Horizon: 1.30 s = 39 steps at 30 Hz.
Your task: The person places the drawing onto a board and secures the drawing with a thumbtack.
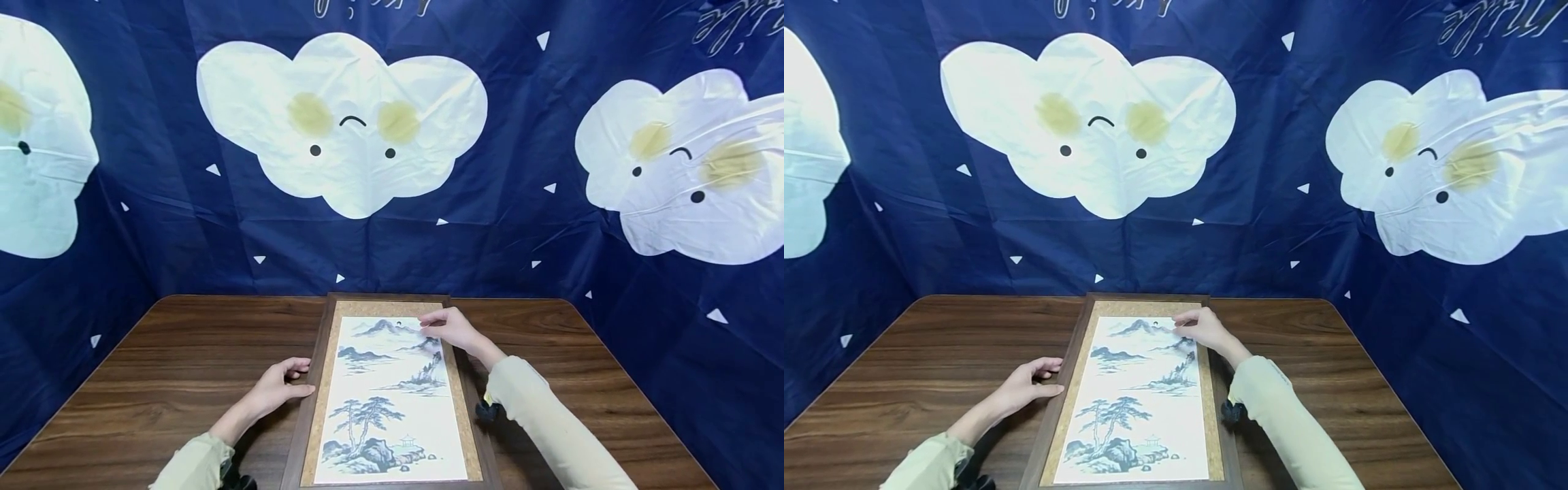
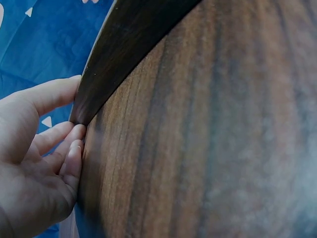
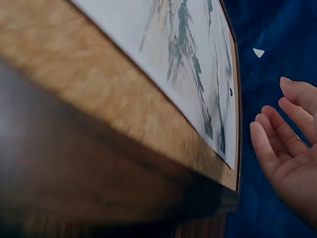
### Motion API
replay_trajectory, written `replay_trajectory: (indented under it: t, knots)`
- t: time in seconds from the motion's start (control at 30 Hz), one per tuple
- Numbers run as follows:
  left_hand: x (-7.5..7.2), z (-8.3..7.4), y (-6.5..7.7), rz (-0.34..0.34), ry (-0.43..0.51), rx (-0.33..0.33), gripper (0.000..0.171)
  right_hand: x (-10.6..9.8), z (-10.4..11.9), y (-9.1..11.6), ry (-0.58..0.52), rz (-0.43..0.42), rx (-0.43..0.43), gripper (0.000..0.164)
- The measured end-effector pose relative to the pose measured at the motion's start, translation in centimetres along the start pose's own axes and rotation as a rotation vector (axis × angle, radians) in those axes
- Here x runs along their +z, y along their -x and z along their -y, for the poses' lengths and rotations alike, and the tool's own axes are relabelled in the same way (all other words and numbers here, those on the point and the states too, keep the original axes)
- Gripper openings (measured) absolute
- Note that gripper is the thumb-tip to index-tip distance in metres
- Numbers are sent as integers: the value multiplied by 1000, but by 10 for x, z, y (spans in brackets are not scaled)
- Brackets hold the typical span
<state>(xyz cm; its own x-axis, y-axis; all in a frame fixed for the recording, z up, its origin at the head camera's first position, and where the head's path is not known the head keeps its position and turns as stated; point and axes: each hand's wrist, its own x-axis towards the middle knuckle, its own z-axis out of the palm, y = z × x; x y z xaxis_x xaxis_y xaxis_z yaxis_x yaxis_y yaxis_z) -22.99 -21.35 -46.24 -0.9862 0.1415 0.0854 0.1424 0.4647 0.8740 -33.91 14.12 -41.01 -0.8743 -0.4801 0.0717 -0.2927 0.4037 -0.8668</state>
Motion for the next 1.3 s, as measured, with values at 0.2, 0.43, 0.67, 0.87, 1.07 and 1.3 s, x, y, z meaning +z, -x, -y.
replay_trajectory:
  t: [0.2,0.43,0.67,0.87,1.07,1.3]
  knots:
    - [0,0,0,4,-7,-6,54,-12,0,19,-13,-44,-22,36]
    - [2,0,-2,8,-10,-16,54,-25,-9,41,-6,-108,-41,32]
    - [4,-2,-2,8,-8,-11,53,-33,-19,63,-26,-135,-43,35]
    - [1,-3,-1,33,-11,-3,54,-43,-28,79,-6,-170,-68,33]
    - [-6,-2,-1,76,-31,4,56,-49,-35,89,-17,-214,-22,36]
    - [-11,-2,-1,135,-43,55,56,-54,-45,97,-54,-236,-19,36]
